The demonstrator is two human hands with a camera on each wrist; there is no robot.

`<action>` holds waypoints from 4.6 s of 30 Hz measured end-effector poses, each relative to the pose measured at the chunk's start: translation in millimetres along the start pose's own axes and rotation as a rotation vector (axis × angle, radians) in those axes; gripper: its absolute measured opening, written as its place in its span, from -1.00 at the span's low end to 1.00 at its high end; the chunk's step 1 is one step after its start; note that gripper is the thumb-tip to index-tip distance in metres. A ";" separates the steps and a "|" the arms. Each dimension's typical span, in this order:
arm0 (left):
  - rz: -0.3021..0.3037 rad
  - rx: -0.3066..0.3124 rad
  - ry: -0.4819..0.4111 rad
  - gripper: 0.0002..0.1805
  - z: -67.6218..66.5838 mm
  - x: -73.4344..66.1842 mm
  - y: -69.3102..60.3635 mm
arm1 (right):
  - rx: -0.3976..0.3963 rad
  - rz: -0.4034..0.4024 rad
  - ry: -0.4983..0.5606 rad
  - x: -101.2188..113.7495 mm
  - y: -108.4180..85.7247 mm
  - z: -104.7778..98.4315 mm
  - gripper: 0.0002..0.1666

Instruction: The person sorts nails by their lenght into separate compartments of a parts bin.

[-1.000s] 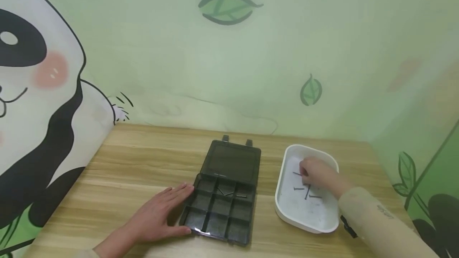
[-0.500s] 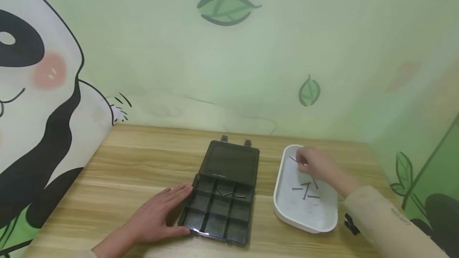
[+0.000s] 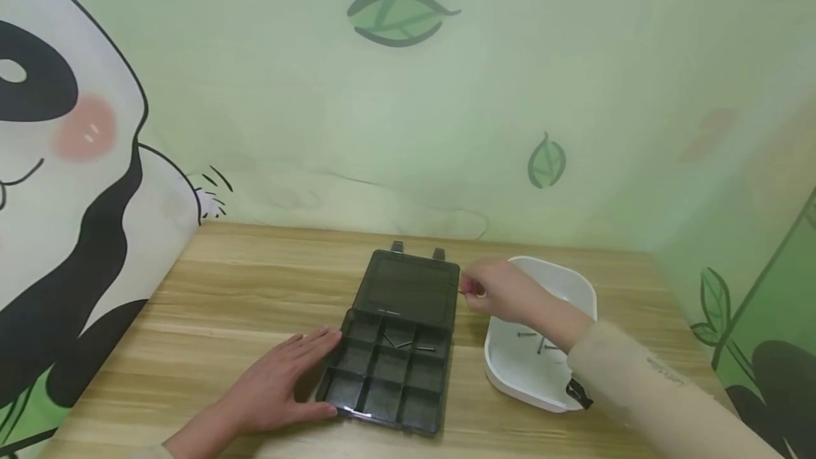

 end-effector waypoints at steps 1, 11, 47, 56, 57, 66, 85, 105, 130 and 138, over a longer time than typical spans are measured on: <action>-0.001 -0.001 0.001 0.17 -0.1 0.1 -0.2 | 0.007 -0.014 0.000 5.7 4.2 2.6 -0.80; 0.004 -0.011 0.001 0.18 -0.6 -0.2 0.1 | 0.089 -0.162 0.035 51.1 38.5 31.8 -0.79; 0.014 -0.030 -0.013 0.17 2.4 -0.3 0.4 | 0.201 -0.190 -0.120 70.7 66.9 75.5 -0.80; 0.009 -0.022 -0.030 0.16 2.1 0.5 0.4 | 0.147 -0.186 -0.125 67.0 61.6 63.1 -0.83; 0.007 -0.019 -0.033 0.16 2.0 0.5 0.4 | 0.141 -0.186 -0.119 65.6 60.5 62.0 -0.83; 0.017 -0.020 -0.018 0.17 1.9 0.9 -0.1 | 0.104 -0.149 -0.015 50.3 46.3 42.0 -0.89; 0.025 -0.029 0.007 0.17 0.7 2.7 0.5 | 0.026 -0.029 -0.024 3.4 1.3 -15.7 -0.79; 0.030 -0.037 0.000 0.15 -0.7 3.0 -1.4 | 0.017 0.087 -0.061 -35.8 -43.8 -13.1 -0.68; 0.011 -0.032 -0.005 0.15 -0.7 3.5 -0.9 | 0.092 0.136 -0.050 -76.7 -72.9 36.8 -0.51; 0.010 -0.029 -0.011 0.15 -1.2 3.8 -1.1 | 0.098 0.103 -0.048 -76.6 -74.5 45.5 -0.51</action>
Point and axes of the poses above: each hand's wrist, its own y-axis towards the middle knuckle, its own z-axis out of the palm, x = y × z, the point moved 7 cm from there along y, towards the middle knuckle, and after that the axes turned 6 degrees about -y, right-handed, at the moved point
